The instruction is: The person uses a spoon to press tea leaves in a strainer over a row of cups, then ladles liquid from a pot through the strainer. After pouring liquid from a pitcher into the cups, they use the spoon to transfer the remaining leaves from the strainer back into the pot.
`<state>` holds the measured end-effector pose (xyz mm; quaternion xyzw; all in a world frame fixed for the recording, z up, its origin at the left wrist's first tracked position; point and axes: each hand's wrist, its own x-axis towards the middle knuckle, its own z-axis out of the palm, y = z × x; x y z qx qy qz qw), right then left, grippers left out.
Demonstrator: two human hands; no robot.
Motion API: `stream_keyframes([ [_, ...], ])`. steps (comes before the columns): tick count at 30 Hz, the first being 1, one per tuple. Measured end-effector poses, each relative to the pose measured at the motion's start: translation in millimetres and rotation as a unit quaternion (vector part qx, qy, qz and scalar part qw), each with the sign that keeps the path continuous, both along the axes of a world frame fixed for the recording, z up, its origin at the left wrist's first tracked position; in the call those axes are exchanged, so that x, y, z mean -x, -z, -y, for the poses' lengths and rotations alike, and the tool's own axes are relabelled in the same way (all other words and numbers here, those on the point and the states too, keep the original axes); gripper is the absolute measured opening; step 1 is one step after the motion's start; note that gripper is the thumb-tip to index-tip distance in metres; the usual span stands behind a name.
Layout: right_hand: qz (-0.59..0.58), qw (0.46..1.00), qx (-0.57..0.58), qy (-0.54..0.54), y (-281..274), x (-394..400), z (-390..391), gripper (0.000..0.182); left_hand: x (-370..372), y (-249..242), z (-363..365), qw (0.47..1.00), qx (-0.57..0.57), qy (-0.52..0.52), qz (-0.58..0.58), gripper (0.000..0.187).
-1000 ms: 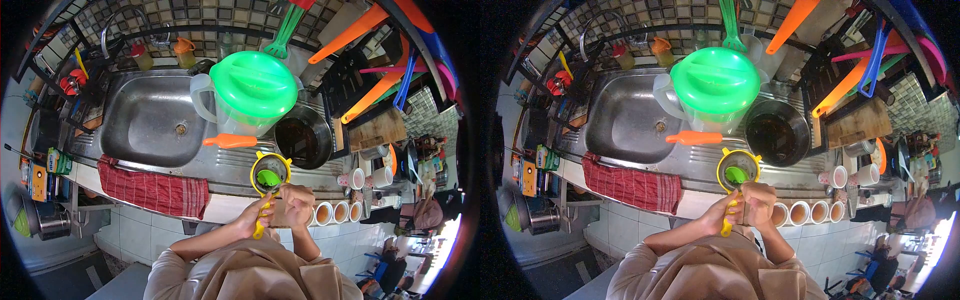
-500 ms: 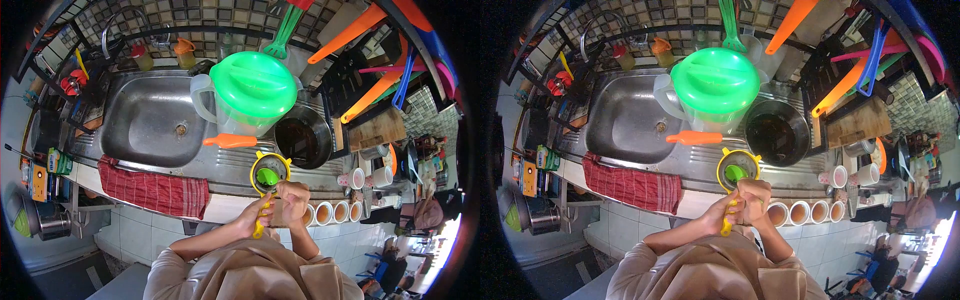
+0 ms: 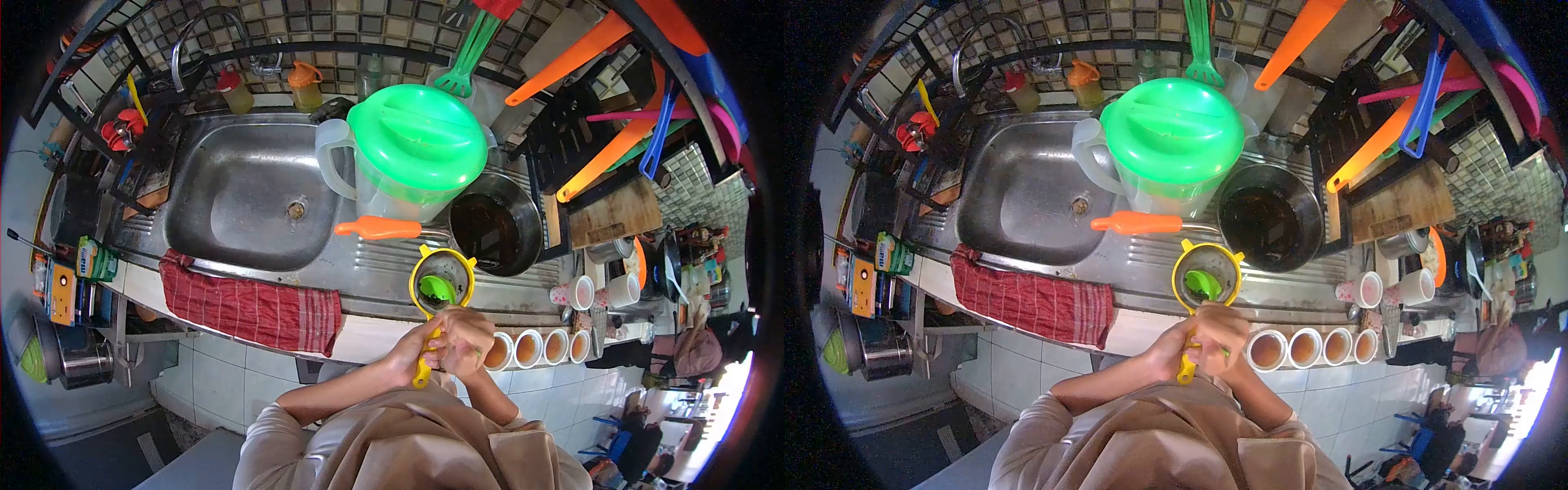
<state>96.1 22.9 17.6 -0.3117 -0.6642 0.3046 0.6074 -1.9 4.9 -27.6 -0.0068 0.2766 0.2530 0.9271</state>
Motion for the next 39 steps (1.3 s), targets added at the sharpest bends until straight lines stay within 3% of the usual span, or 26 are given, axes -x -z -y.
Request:
stream_keyframes([
  [3,0.028,0.997,-0.048,-0.05,4.2,-7.5,2.9,0.028,-0.6,2.9,0.5,0.999,0.028,-0.012,0.014,0.03],
  [5,0.001,0.988,-0.14,-0.072,5.6,-9.2,1.6,0.029,1.9,0.3,-0.5,0.999,0.002,-0.013,0.029,0.028],
  [9,-0.05,0.993,-0.104,-0.007,-12.8,-11.9,7.6,0.042,2.1,0.1,-0.2,0.998,-0.019,0.005,0.052,0.03],
  [16,-0.101,0.994,0.019,-0.049,-26.2,-21.4,10.4,0.044,2.8,-1.4,-0.6,0.996,-0.03,0.009,0.082,0.031],
  [20,-0.083,0.995,0.026,-0.047,-20.3,-19.7,6.6,0.047,2.9,-2.7,-0.8,0.997,-0.029,0.011,0.071,0.032],
  [22,-0.039,0.996,0.023,-0.071,-14.4,-24.2,7.4,0.033,2.0,-1.8,-0.3,0.998,-0.017,0.008,0.057,0.032],
  [27,0.021,0.995,-0.012,-0.093,-2.3,-24.5,5.2,0.028,3.3,-7.3,0.1,0.998,-0.002,0.001,0.06,0.031],
  [30,0.03,0.994,-0.041,-0.095,3.5,-21.8,5.2,0.027,2.9,-9.2,-1.0,1.0,0.017,0.0,-0.01,0.031],
  [32,0.032,0.994,-0.057,-0.09,4.5,-18.5,5.1,0.026,6.0,16.9,1.9,0.988,-0.003,0.002,0.153,0.026],
  [33,0.049,0.992,-0.069,-0.089,3.6,-16.8,3.7,0.026,4.3,11.8,2.6,0.988,-0.002,0.002,0.153,0.026],
  [35,0.067,0.991,-0.081,-0.085,2.9,-15.4,2.5,0.026,-0.5,-1.3,4.2,1.0,0.0,-0.018,0.007,0.023],
  [36,0.07,0.99,-0.084,-0.087,2.8,-15.0,2.2,0.029,-0.4,10.7,6.0,1.0,0.0,-0.018,0.007,0.023],
  [38,0.076,0.989,-0.088,-0.089,2.9,-13.5,2.0,0.036,0.7,44.7,11.6,0.975,-0.076,-0.043,0.204,0.024],
  [39,0.08,0.989,-0.091,-0.091,2.8,-13.3,1.7,0.04,0.0,35.6,9.9,0.975,-0.076,-0.043,0.204,0.024],
])
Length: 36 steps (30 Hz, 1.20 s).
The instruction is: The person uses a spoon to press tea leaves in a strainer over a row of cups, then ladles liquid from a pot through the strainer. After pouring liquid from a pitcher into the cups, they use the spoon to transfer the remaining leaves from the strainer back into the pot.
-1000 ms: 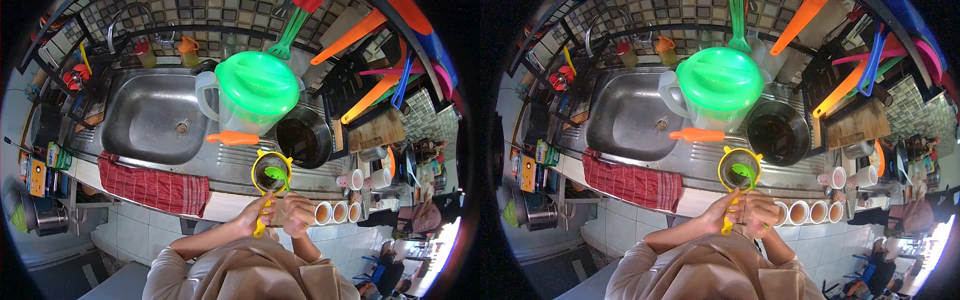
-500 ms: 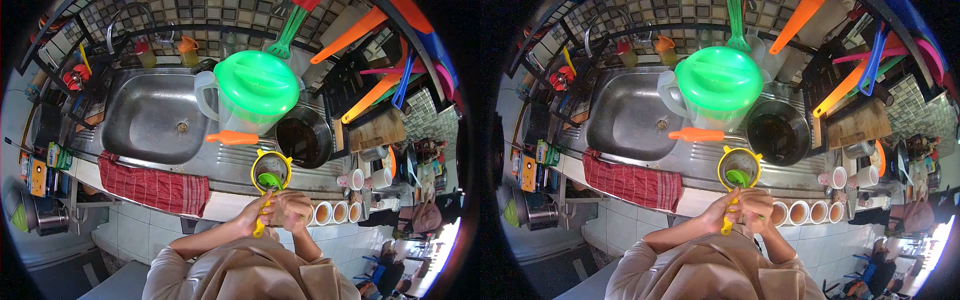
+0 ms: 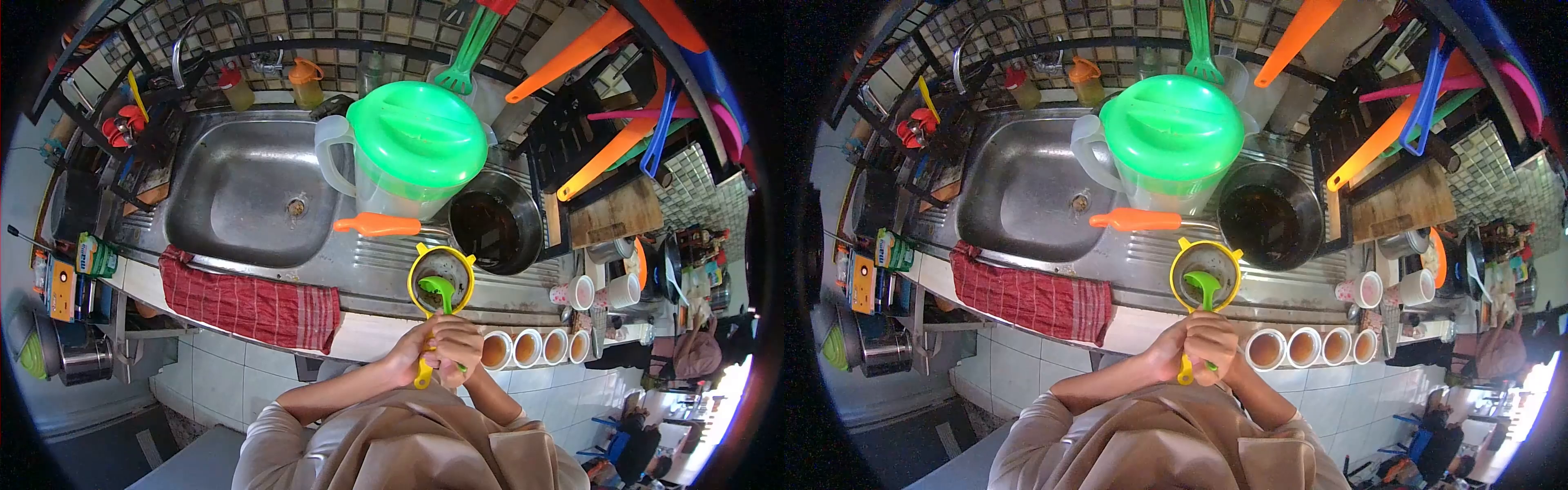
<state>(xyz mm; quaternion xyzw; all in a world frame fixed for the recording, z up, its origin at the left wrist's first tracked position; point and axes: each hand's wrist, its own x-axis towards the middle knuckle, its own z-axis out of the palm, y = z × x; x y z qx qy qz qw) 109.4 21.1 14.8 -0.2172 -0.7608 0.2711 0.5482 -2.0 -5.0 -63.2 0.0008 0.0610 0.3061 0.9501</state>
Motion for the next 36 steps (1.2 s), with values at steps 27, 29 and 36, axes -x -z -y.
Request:
stream_keyframes([
  [27,-0.088,0.993,0.076,0.007,-8.7,-10.3,-5.7,0.036,-0.8,-42.1,-8.5,0.982,0.079,0.038,-0.17,0.031],
  [29,-0.112,0.99,0.084,0.015,-12.9,-8.6,-2.6,0.035,-0.3,-48.1,-9.0,0.98,0.085,0.031,-0.177,0.031],
  [36,-0.078,0.996,0.033,-0.016,-5.1,-10.8,-7.5,0.032,-2.8,-37.3,-6.6,0.981,0.079,0.027,-0.174,0.031],
])
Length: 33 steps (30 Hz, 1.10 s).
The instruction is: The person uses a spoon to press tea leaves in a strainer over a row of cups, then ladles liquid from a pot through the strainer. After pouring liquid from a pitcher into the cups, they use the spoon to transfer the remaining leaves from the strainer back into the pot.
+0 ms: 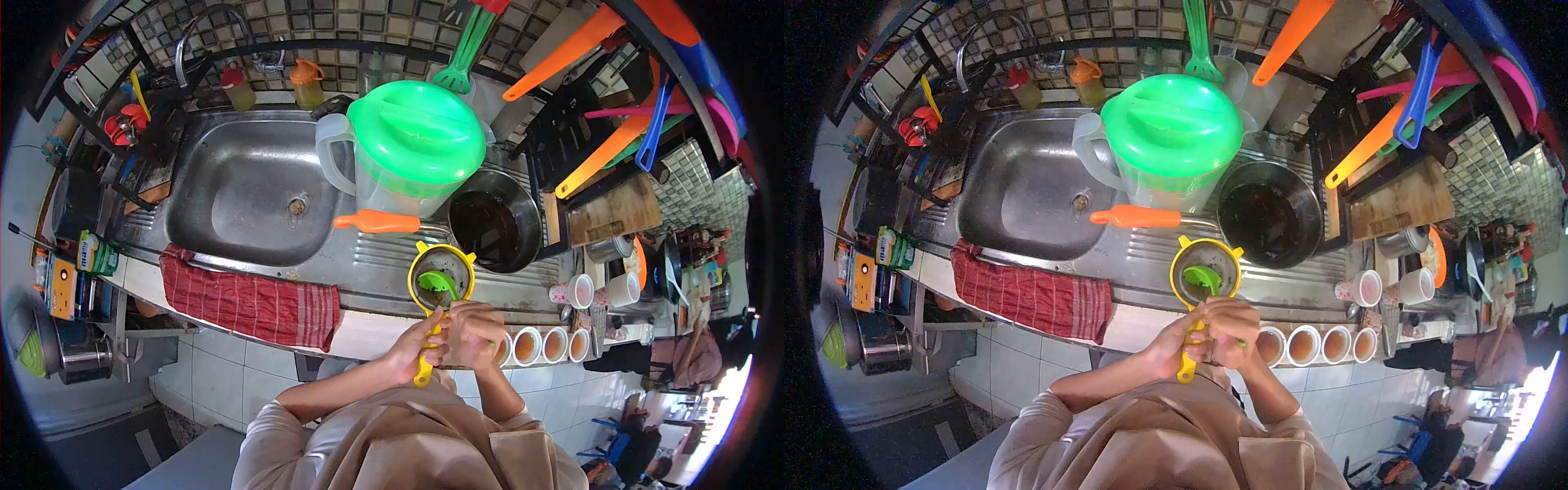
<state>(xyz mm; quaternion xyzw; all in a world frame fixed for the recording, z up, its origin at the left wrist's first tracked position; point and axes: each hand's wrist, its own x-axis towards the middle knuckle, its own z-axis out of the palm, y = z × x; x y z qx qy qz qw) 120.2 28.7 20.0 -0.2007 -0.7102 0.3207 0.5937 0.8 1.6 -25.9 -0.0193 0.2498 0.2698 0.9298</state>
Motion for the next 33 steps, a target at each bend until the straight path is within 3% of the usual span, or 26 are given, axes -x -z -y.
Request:
stream_keyframes([
  [4,-0.035,0.997,0.067,-0.012,-7.0,0.2,5.6,0.031,1.4,-7.9,-1.2,1.0,0.007,-0.001,0.001,0.031],
  [6,-0.007,0.997,0.026,0.066,-3.5,13.0,6.3,0.046,1.8,-7.6,-0.8,1.0,0.014,-0.001,-0.005,0.031],
  [8,-0.029,0.998,-0.005,0.058,0.7,13.1,2.0,0.049,0.3,-3.8,-0.8,1.0,0.003,-0.008,-0.014,0.031],
  [10,-0.044,0.997,0.047,0.047,-7.2,10.8,1.6,0.051,-0.9,-4.7,-0.6,1.0,0.002,-0.002,-0.011,0.031],
  [11,-0.037,0.993,0.057,0.098,-17.2,11.9,5.5,0.051,-0.7,-5.2,-1.1,1.0,0.0,0.001,-0.008,0.031],
  [16,-0.003,0.994,0.098,0.055,-12.7,-5.6,9.3,0.051,1.7,-6.9,-0.8,1.0,-0.013,0.006,0.02,0.031],
  [18,0.04,0.999,0.011,0.008,1.9,-9.2,-1.5,0.031,0.4,-7.5,-0.7,1.0,-0.011,0.005,0.0,0.031],
  [26,-0.017,0.996,0.081,-0.026,-12.5,-3.9,9.0,0.034,3.1,-9.5,0.8,1.0,-0.011,0.003,0.001,0.031],
  [28,0.062,0.998,0.02,0.021,-3.3,-1.1,0.3,0.036,2.4,-3.9,-0.7,1.0,-0.008,0.01,0.003,0.031],
  [33,-0.098,0.991,0.059,0.065,-23.1,-1.0,0.0,0.043,2.1,-2.9,-0.5,0.999,-0.024,0.011,0.048,0.032],
])
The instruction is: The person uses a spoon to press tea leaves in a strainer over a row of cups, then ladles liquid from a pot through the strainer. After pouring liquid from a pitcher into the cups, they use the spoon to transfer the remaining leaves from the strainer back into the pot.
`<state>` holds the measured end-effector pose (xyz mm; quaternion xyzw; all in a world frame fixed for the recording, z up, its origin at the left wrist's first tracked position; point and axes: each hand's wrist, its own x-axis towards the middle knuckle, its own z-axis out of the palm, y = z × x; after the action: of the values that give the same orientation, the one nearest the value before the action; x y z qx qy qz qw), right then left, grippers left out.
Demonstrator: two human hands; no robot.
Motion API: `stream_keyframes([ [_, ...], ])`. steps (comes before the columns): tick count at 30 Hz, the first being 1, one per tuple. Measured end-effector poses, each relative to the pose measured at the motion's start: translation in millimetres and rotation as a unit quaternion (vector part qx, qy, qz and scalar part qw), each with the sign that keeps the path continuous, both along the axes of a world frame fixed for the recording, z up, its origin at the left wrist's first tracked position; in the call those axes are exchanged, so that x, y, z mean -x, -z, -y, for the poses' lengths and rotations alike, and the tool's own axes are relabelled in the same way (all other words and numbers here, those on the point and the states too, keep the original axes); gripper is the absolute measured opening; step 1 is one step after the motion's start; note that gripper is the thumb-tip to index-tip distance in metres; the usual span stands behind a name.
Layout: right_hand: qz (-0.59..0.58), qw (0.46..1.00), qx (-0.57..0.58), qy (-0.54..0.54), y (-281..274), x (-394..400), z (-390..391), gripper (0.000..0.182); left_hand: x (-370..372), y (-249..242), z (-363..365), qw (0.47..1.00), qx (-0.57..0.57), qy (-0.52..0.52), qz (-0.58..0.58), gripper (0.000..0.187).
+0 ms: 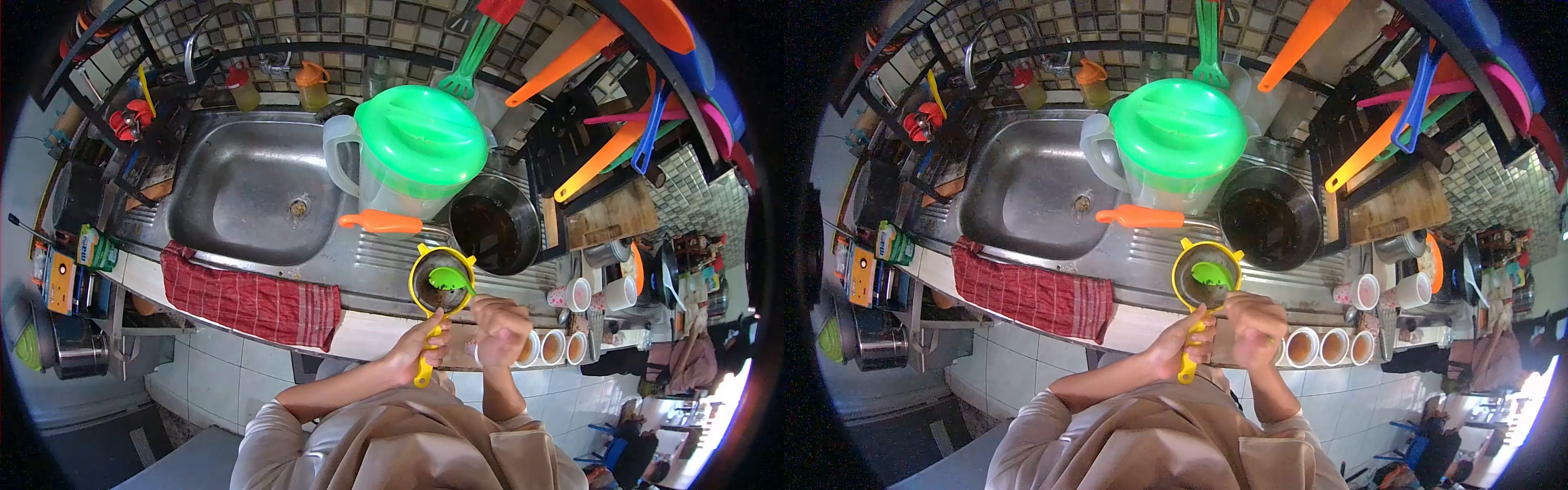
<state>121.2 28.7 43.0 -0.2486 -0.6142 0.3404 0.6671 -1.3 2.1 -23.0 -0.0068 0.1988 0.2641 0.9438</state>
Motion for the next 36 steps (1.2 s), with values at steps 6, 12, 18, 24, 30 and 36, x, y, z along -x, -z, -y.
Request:
stream_keyframes([
  [6,-0.103,0.988,0.118,0.002,-2.6,-2.4,-13.0,0.034,-0.2,-0.1,1.3,1.0,-0.018,-0.004,-0.012,0.033],
  [12,-0.074,0.977,0.2,0.027,1.7,7.1,-27.8,0.03,1.6,-2.3,-0.4,1.0,0.004,0.003,-0.011,0.031],
  [18,-0.018,0.974,0.227,0.001,10.1,4.6,-37.1,0.028,0.4,0.7,-1.3,1.0,0.021,0.01,0.01,0.03],
  [24,0.09,0.975,0.188,-0.081,3.0,6.4,-38.6,0.031,1.0,-3.0,-1.7,1.0,0.014,0.002,0.0,0.032],
  [30,0.02,0.977,0.208,-0.047,8.7,8.8,-36.2,0.031,0.2,-2.2,-0.9,1.0,0.012,-0.001,0.0,0.032],
  [36,-0.006,0.976,0.212,0.043,14.7,16.1,-31.0,0.029,0.3,-1.4,-1.1,1.0,0.021,-0.001,-0.009,0.032],
])
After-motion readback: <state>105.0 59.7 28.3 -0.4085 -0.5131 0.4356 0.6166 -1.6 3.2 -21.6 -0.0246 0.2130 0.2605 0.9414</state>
